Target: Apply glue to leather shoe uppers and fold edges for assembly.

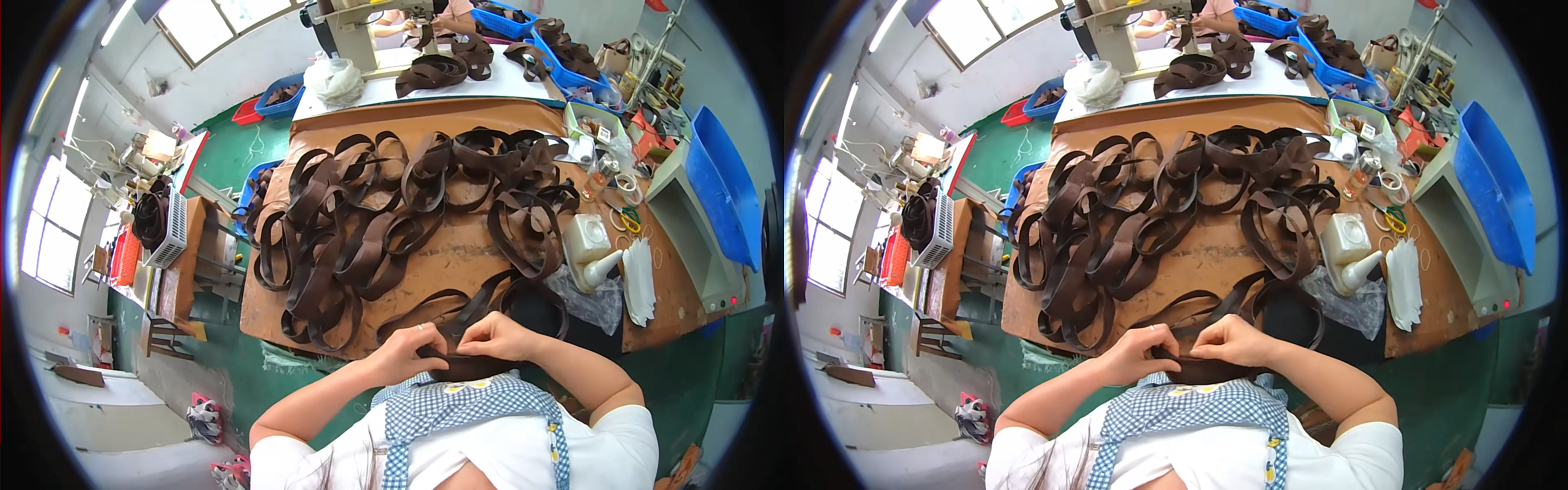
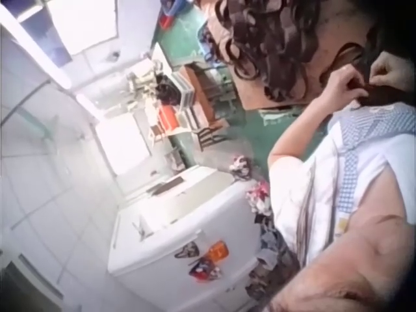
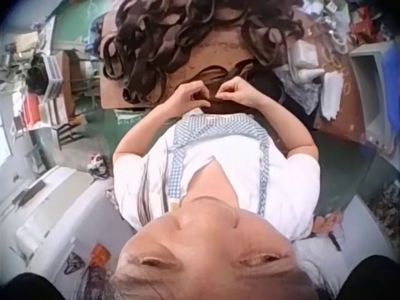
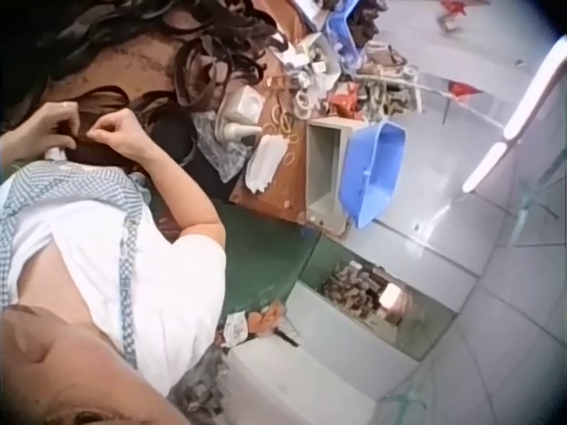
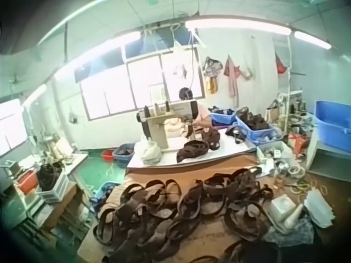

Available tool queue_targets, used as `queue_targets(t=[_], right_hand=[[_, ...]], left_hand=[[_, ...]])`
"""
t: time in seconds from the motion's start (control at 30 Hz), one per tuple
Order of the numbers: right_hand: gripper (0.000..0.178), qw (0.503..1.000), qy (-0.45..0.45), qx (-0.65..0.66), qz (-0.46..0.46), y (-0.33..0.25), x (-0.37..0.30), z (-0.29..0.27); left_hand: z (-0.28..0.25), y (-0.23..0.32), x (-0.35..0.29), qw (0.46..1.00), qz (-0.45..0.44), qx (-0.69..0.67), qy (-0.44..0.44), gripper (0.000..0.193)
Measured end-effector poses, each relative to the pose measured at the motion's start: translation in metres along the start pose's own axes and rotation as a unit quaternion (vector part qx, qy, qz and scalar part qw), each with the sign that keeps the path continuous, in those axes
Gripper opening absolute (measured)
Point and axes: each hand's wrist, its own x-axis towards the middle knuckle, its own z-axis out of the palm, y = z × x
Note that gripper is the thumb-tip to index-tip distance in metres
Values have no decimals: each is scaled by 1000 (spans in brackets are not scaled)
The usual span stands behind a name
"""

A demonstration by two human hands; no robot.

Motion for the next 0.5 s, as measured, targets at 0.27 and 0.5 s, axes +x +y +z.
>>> queue_targets(t=[0.27,0.5], right_hand=[[20,999,-21,-33,-30,-3,-1,8],[20,999,-23,-33,-13,-7,9,10]], left_hand=[[10,0,2,991,104,84,21,23],[10,-5,4,967,170,191,8,23]])
